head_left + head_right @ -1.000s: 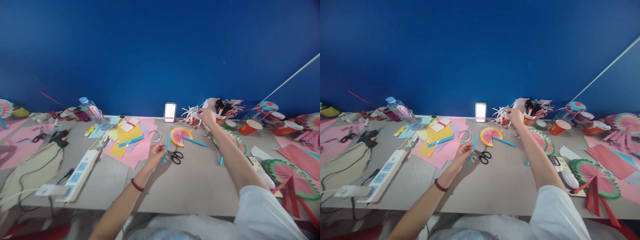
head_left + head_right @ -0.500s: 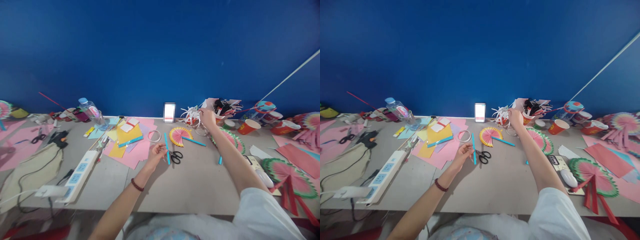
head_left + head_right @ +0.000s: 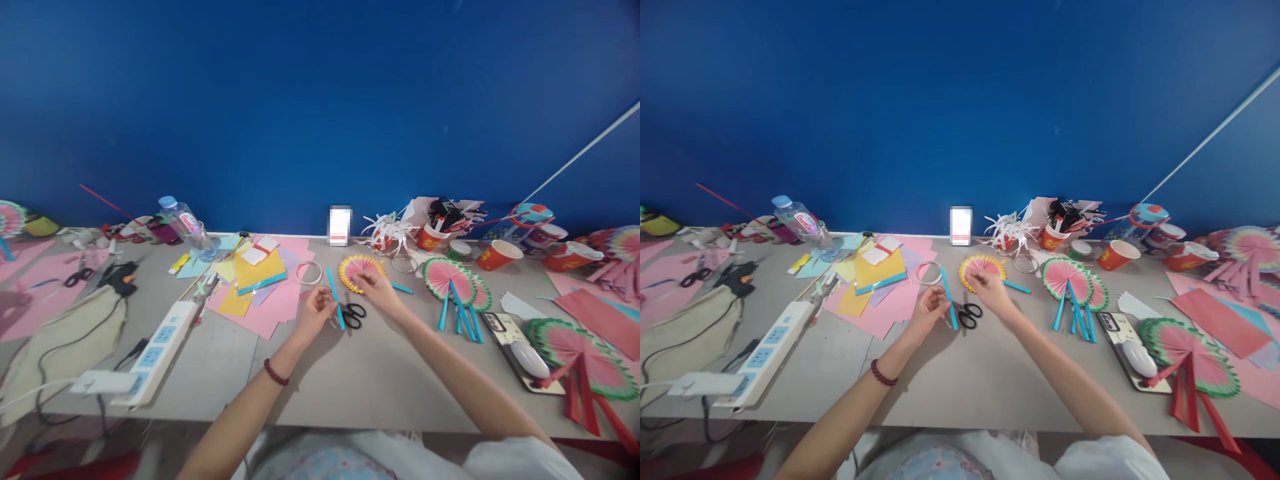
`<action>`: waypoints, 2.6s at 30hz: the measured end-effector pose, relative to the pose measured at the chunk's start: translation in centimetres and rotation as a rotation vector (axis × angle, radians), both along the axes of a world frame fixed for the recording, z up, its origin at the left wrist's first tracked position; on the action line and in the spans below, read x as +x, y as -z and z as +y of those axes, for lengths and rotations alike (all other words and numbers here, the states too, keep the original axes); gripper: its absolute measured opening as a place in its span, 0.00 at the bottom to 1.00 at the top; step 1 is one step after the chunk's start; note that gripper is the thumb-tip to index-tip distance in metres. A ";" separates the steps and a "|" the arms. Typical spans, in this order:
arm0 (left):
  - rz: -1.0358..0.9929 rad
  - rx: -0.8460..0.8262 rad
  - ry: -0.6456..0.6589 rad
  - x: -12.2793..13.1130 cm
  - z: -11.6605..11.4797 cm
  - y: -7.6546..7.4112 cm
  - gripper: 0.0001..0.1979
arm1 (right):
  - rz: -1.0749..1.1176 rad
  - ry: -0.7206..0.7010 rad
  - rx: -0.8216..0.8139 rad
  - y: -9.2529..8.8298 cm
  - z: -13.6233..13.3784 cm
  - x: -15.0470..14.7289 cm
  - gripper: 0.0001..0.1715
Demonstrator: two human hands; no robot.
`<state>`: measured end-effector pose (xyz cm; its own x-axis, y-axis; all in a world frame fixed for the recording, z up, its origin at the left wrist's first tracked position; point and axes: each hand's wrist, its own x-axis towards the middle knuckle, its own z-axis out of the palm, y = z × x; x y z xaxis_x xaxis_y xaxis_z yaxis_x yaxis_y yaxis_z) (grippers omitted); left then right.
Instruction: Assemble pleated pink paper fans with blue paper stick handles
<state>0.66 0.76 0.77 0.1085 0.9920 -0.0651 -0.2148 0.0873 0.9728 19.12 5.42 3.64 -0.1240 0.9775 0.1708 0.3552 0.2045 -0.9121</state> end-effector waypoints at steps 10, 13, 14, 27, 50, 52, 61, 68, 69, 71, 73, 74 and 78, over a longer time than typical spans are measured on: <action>0.060 0.005 0.047 0.6 -0.7 0.5 0.23 | 0.506 -0.040 -0.400 3.9 -6.1 -2.6 0.21; 0.068 -0.007 0.065 0.8 -0.9 0.5 0.21 | 0.483 -0.032 -0.398 3.9 -5.9 -2.0 0.20; 0.085 -0.004 0.068 0.9 -0.9 0.6 0.20 | 0.472 0.003 -0.383 3.8 -5.7 -1.6 0.20; 0.549 0.250 0.263 2.7 -0.8 -1.9 0.10 | 0.401 0.370 -0.321 2.3 -2.5 5.5 0.16; 1.424 0.339 0.100 6.6 4.9 -1.0 0.10 | 0.162 0.350 -0.217 4.5 -2.0 5.9 0.23; 1.401 0.351 0.109 6.1 4.8 -1.7 0.09 | 0.102 0.354 -0.191 5.1 -1.8 6.0 0.21; 1.301 0.390 0.069 5.0 2.4 -3.7 0.09 | -0.116 0.343 -0.009 5.9 -1.9 5.9 0.13; 1.394 0.571 0.311 6.2 -3.1 -0.8 0.08 | -0.123 0.135 -0.026 5.2 -2.4 5.2 0.10; 1.370 0.593 0.349 6.2 -3.5 -0.9 0.08 | -0.118 0.094 -0.032 5.0 -2.6 5.0 0.10; 1.290 0.661 0.368 5.8 -3.6 -1.3 0.07 | -0.121 0.033 -0.033 4.7 -2.8 4.8 0.12; 1.239 0.725 0.344 4.7 -2.7 -1.9 0.07 | -0.150 0.004 -0.009 4.3 -3.0 4.8 0.14; 1.224 0.741 0.323 4.0 -2.0 -2.0 0.08 | -0.173 -0.006 0.008 4.2 -3.0 4.9 0.16; 1.208 0.735 0.182 1.0 -0.2 -1.5 0.19 | -0.236 -0.013 0.046 4.0 -3.2 5.1 0.23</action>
